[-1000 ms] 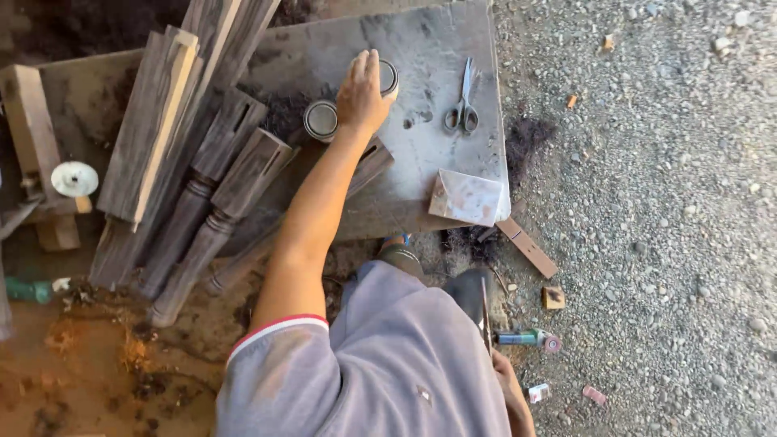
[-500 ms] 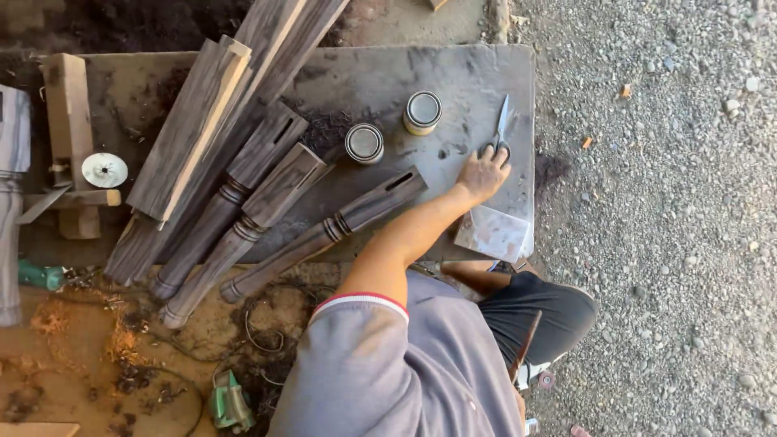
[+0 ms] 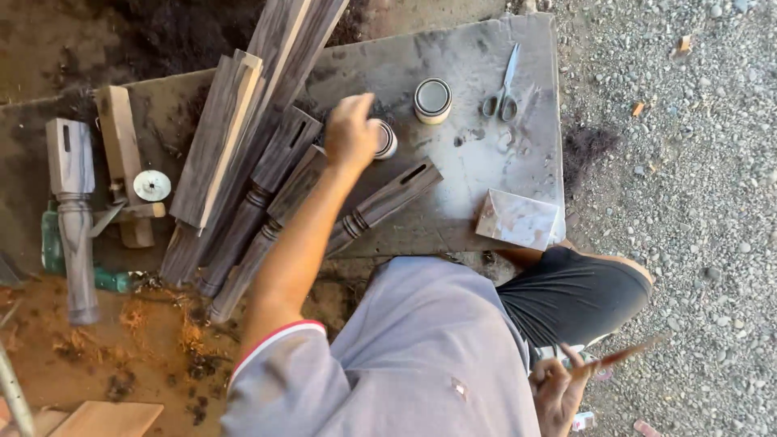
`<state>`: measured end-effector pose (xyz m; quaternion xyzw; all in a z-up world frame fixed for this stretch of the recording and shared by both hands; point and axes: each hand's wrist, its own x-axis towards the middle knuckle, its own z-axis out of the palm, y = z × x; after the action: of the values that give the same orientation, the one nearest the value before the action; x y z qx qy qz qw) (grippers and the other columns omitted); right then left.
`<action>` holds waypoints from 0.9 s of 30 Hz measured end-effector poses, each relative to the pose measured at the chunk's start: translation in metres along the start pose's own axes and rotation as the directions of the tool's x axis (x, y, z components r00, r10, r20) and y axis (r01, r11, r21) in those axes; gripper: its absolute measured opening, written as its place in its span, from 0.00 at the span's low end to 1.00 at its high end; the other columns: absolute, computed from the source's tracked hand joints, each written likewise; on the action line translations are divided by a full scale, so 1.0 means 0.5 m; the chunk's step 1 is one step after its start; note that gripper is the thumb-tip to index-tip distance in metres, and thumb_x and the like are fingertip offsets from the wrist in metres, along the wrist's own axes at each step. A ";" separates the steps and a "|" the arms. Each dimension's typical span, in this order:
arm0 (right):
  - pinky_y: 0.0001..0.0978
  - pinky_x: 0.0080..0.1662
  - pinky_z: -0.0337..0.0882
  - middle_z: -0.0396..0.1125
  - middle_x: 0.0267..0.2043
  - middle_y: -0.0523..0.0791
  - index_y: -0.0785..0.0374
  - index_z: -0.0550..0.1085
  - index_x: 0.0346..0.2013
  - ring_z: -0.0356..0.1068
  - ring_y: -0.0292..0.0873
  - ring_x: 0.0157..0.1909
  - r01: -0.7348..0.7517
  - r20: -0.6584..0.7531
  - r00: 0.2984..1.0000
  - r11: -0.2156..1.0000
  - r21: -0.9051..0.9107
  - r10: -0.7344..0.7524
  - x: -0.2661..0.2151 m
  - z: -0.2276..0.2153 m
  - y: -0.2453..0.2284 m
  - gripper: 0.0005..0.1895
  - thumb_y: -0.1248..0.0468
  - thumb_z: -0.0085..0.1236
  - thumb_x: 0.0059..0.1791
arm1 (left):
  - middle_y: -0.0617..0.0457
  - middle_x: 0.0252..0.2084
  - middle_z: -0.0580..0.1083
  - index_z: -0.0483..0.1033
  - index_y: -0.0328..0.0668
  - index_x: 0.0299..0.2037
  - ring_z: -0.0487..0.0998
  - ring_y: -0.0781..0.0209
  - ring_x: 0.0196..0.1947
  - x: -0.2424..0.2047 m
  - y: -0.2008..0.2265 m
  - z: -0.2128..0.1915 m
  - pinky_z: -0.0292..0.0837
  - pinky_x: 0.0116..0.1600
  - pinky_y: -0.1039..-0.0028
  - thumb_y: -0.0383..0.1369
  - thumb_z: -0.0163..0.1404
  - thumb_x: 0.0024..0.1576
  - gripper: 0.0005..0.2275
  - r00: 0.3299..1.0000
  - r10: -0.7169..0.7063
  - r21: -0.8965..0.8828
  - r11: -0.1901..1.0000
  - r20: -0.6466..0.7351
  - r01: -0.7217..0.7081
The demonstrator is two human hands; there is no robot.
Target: Staining wooden furniture legs using a small brush and stain cans in a workshop setting.
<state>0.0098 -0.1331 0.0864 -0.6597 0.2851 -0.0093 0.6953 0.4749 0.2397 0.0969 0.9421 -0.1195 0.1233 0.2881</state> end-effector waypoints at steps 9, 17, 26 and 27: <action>0.26 0.36 0.69 0.68 0.33 0.44 0.68 0.74 0.54 0.68 0.35 0.33 0.085 0.059 0.996 0.889 -0.450 -0.065 0.202 0.129 -0.182 0.13 0.64 0.45 0.61 | 0.37 0.60 0.70 0.66 0.32 0.65 0.71 0.38 0.61 -0.042 -0.031 -0.015 0.70 0.63 0.57 0.37 0.66 0.50 0.34 0.992 -0.073 -0.114 0.990 0.102 0.085; 0.32 0.33 0.70 0.74 0.34 0.47 0.62 0.73 0.57 0.70 0.37 0.31 -0.140 -0.040 0.989 0.812 -0.567 0.143 0.297 0.209 -0.169 0.17 0.60 0.55 0.55 | 0.45 0.59 0.72 0.71 0.38 0.62 0.72 0.44 0.61 -0.034 0.041 0.037 0.70 0.64 0.59 0.37 0.65 0.49 0.30 0.944 -0.145 0.113 0.987 0.296 0.116; 0.36 0.40 0.74 0.74 0.33 0.50 0.60 0.70 0.58 0.75 0.42 0.35 -0.002 0.243 0.953 0.808 -0.590 0.179 0.336 0.276 -0.079 0.20 0.60 0.57 0.52 | 0.47 0.57 0.73 0.74 0.40 0.55 0.74 0.46 0.58 0.004 0.279 0.226 0.72 0.58 0.61 0.38 0.65 0.43 0.28 0.855 0.288 -0.180 0.956 0.431 -0.231; 0.36 0.40 0.74 0.74 0.33 0.50 0.60 0.70 0.58 0.75 0.42 0.35 -0.015 0.227 0.957 0.811 -0.585 0.182 0.334 0.288 -0.092 0.20 0.60 0.57 0.52 | 0.47 0.57 0.73 0.74 0.40 0.55 0.74 0.46 0.58 0.011 0.285 0.229 0.72 0.58 0.61 0.38 0.65 0.43 0.28 0.846 0.302 -0.190 0.952 0.440 -0.242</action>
<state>0.2251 -0.0725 0.0599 -0.8182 0.2103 0.2044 0.4944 0.4568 0.0584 0.0797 0.8972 -0.3249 -0.0735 0.2901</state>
